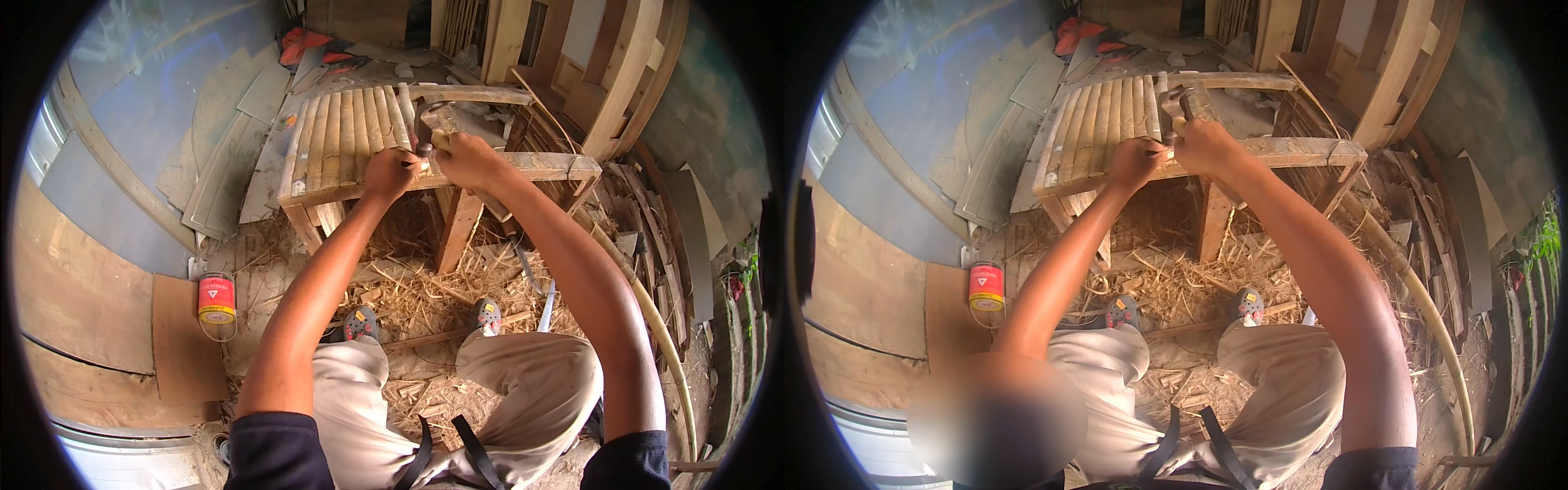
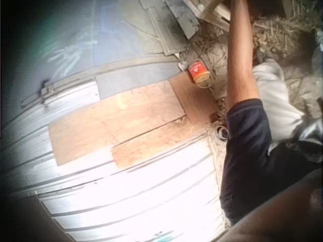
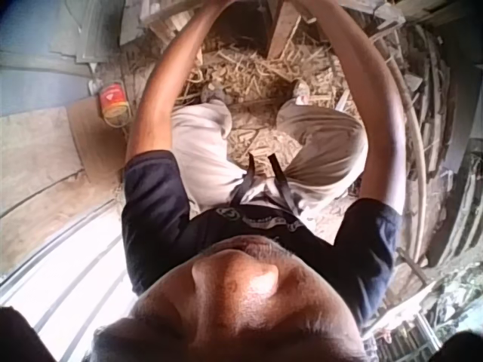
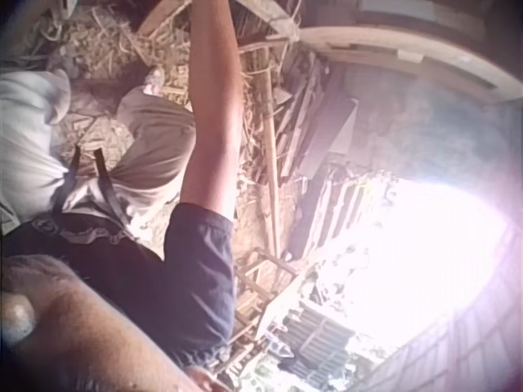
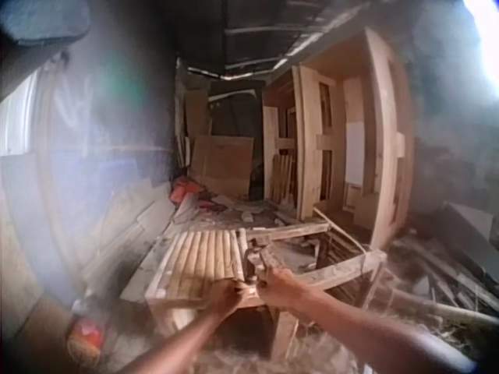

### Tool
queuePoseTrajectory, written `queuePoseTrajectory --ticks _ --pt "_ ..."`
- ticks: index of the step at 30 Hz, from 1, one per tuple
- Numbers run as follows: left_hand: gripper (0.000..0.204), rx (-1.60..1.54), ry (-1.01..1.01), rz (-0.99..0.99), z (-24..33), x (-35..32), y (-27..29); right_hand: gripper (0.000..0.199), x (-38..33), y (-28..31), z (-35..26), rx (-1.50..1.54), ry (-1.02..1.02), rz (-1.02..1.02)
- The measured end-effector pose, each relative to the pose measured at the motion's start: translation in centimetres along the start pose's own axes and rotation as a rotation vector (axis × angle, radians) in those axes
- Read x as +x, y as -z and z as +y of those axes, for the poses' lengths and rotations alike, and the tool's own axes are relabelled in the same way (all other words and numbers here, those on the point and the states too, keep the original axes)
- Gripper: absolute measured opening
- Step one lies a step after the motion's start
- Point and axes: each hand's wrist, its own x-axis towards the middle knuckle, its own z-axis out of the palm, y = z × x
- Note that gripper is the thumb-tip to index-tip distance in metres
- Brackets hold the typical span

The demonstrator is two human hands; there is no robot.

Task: The person hammers nails into a wooden frame, then uses a knife to split and shape a thin wooden strip. They continue to hammer the strip into place and trim excess material.

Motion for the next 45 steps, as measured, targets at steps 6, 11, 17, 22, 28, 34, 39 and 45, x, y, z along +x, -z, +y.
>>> queuePoseTrajectory --ticks 6,11,17,22,28,34,39,45 --pt "0.016 -0.097 0.048 -0.140 -0.8 0.8 1.7 0.038 -1.5 -0.9 2.0 0.509 -0.212 0.193" --pt "0.029 -0.324 0.414 -0.189 -1.6 4.0 3.0 0.036 -3.7 -1.8 4.2 0.636 -0.256 0.207" --pt "0.045 0.146 0.026 -0.131 -1.6 6.7 -0.7 0.035 -4.2 -2.1 4.6 0.639 -0.240 0.169" --pt "0.050 0.376 0.088 -0.346 -1.8 7.0 -1.5 0.035 -4.4 -2.6 4.0 0.586 -0.213 0.161" --pt "0.047 0.420 0.134 -0.354 -0.8 6.6 -1.3 0.034 -3.3 -3.0 3.0 0.646 -0.276 0.154" --pt "0.051 0.307 0.130 -0.441 -0.9 7.2 0.3 0.035 -2.4 -3.0 2.2 0.456 -0.169 0.224" --pt "0.053 0.396 0.121 -0.404 -1.5 6.6 0.4 0.036 -1.8 -2.9 2.1 0.406 -0.108 0.184" --pt "0.052 0.477 0.083 -0.452 -1.0 6.7 0.4 0.034 -0.8 -2.3 1.6 0.346 0.043 0.406"
